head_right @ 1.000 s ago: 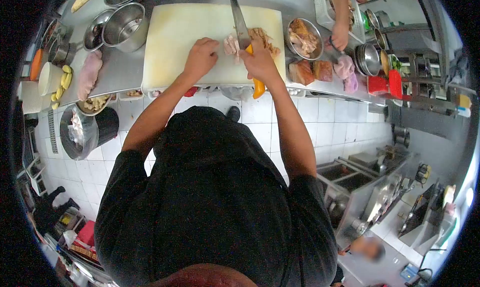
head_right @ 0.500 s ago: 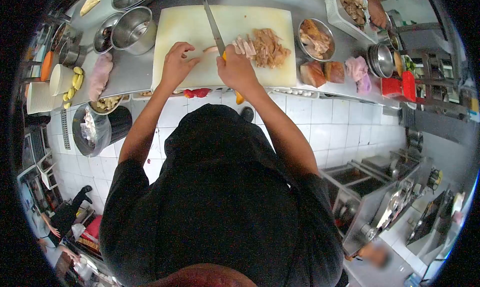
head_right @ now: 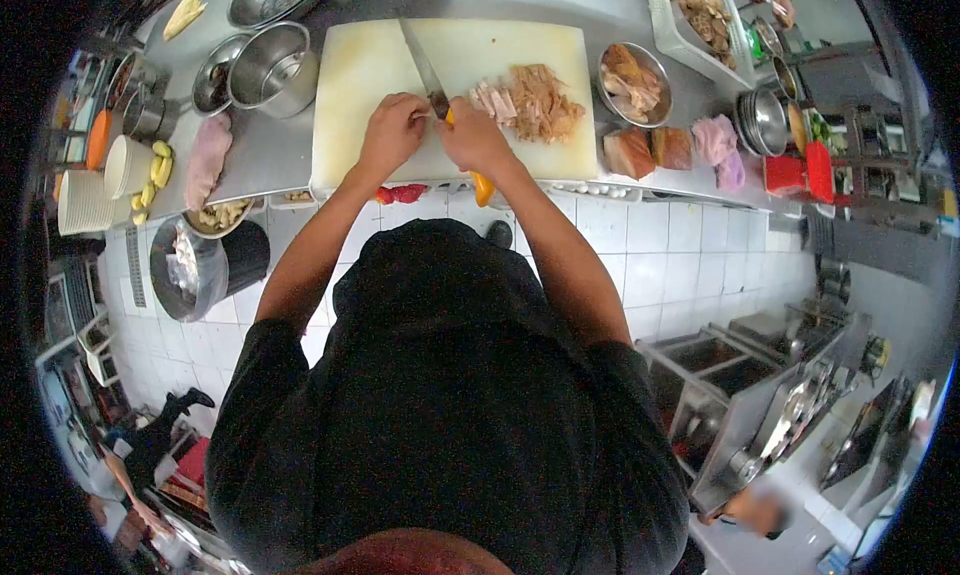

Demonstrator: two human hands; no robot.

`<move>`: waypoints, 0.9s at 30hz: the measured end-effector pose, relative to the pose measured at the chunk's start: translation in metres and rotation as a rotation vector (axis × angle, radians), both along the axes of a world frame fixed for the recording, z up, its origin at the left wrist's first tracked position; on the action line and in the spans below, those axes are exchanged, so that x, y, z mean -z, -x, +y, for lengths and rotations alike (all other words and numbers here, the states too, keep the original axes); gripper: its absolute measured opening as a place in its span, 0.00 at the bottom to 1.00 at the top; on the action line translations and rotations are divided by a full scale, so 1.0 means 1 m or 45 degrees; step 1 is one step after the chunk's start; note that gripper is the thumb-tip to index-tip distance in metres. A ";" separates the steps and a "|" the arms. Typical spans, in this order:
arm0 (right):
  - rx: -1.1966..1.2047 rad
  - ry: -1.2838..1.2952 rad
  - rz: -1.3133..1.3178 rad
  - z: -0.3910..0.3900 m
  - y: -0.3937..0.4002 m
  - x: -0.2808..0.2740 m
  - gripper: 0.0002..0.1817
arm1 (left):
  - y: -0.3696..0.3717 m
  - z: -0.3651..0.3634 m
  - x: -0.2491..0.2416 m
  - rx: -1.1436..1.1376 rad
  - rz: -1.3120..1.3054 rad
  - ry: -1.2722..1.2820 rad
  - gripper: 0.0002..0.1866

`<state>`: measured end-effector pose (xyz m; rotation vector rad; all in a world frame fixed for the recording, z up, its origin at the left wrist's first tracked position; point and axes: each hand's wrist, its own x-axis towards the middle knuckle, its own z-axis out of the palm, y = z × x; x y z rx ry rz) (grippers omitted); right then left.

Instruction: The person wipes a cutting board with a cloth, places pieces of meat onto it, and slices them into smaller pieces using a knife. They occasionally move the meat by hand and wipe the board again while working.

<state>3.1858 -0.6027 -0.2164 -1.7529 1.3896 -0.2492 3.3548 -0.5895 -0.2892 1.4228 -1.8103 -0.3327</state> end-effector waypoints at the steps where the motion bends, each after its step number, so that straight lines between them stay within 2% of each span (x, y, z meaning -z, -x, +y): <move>1: 0.003 0.004 -0.013 0.002 0.004 -0.002 0.18 | -0.001 0.003 -0.001 -0.015 0.027 0.011 0.12; 4: 0.063 0.312 0.069 0.007 0.023 0.012 0.19 | -0.010 0.006 -0.009 -0.161 -0.077 0.000 0.10; 8: 0.219 0.347 -0.096 0.014 0.063 0.012 0.18 | -0.023 -0.004 -0.020 -0.253 -0.144 0.098 0.10; 12: 0.385 0.236 -0.089 0.026 0.097 -0.009 0.17 | -0.045 -0.032 -0.016 -0.434 -0.456 0.230 0.16; 13: 0.449 0.186 -0.116 0.031 0.098 -0.025 0.16 | -0.035 -0.031 -0.030 -0.402 -0.493 0.229 0.17; 16: 0.534 0.071 -0.139 0.034 0.104 -0.035 0.15 | 0.015 -0.036 -0.024 0.095 -0.229 0.310 0.16; 18: 0.530 0.068 -0.133 0.033 0.105 -0.035 0.15 | 0.053 -0.037 -0.025 0.374 -0.170 0.194 0.15; 21: 0.521 0.095 -0.134 0.036 0.105 -0.035 0.15 | 0.083 -0.039 -0.031 0.532 -0.273 0.067 0.14; 24: 0.460 0.116 -0.078 0.041 0.113 -0.032 0.15 | 0.070 -0.045 -0.016 0.653 -0.286 0.043 0.10; 27: 0.356 0.252 0.078 0.049 0.121 -0.015 0.15 | 0.047 -0.043 -0.017 0.756 -0.306 0.043 0.14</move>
